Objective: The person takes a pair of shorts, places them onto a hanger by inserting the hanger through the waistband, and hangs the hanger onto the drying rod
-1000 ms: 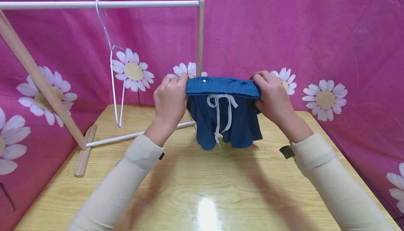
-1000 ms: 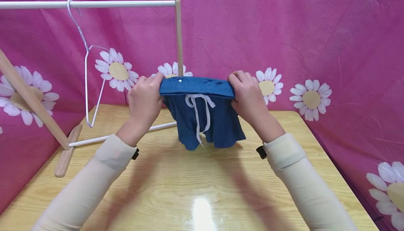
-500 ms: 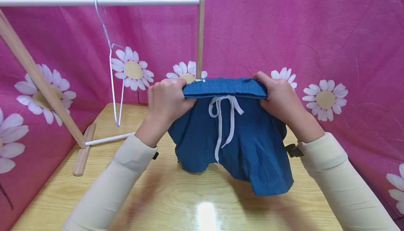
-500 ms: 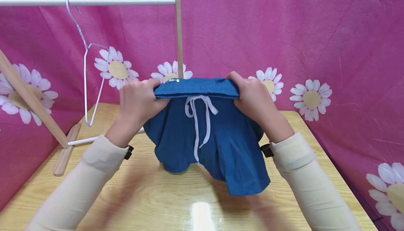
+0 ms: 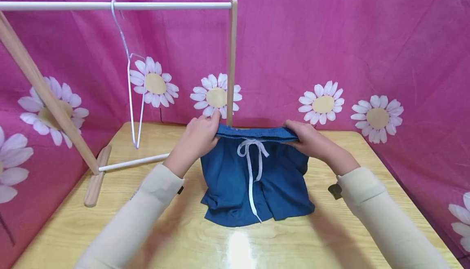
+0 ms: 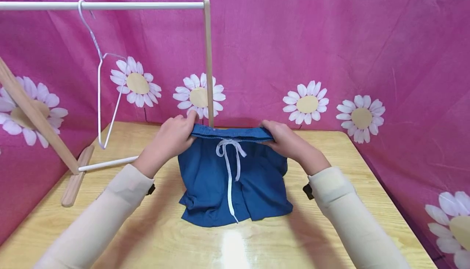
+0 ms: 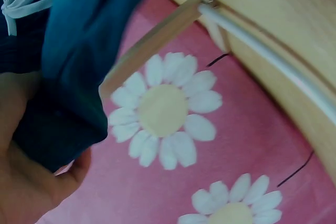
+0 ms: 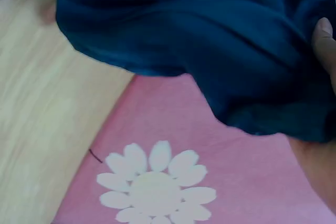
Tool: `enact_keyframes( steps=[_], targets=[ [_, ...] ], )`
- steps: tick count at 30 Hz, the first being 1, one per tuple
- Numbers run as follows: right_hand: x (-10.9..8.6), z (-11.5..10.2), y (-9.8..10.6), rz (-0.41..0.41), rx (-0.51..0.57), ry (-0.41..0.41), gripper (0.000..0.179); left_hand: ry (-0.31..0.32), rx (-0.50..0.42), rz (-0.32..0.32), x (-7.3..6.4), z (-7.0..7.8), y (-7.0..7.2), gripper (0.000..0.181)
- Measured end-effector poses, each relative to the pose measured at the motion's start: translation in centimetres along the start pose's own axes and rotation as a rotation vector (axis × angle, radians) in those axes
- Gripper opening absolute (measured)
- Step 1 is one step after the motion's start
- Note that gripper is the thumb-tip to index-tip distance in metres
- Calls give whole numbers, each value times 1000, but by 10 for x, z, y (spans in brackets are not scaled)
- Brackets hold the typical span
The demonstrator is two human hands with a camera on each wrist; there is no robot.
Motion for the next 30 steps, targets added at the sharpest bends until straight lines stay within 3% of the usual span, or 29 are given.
enact_keyframes(
  steps=[3, 5, 8, 13, 15, 17, 21, 24, 28, 30],
  targets=[
    [-7, 0, -7, 9, 30, 55, 32, 24, -55, -81, -3, -5, -16, 52],
    [-11, 2, -8, 17, 43, 45, 35, 48, -121, -69, -4, -9, -17, 42],
    [-18, 12, -4, 44, 46, -34, 32, 109, -306, 20, -4, -20, -10, 25],
    [-35, 33, 14, 181, 26, -253, 15, 238, -603, 191, -10, -47, 0, 23],
    [-43, 41, 18, 244, 65, -345, 14, 280, -690, 216, -12, -55, -2, 24],
    [-49, 47, 18, 299, 148, -413, 16, 311, -805, 182, -14, -59, -10, 24],
    [-51, 48, 15, 385, 314, -440, 21, 355, -1047, 55, -16, -60, -29, 26],
    [-50, 47, 15, 447, 380, -433, 22, 341, -1040, 35, -16, -57, -33, 27],
    [-52, 49, 19, 541, 423, -449, 25, 259, -790, 120, -18, -50, -20, 31],
    [-54, 52, 21, 580, 417, -466, 26, 227, -718, 152, -20, -48, -12, 38]
  ],
)
Point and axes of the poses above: each hand's wrist, its own x-axis towards the middle knuckle, its own y-axis out of the back of the hand, z = x × y, the point moved 10 cm from there along x, towards the middle knuckle, and after that the axes turned 15 degrees about y, right-handed, at the moved point
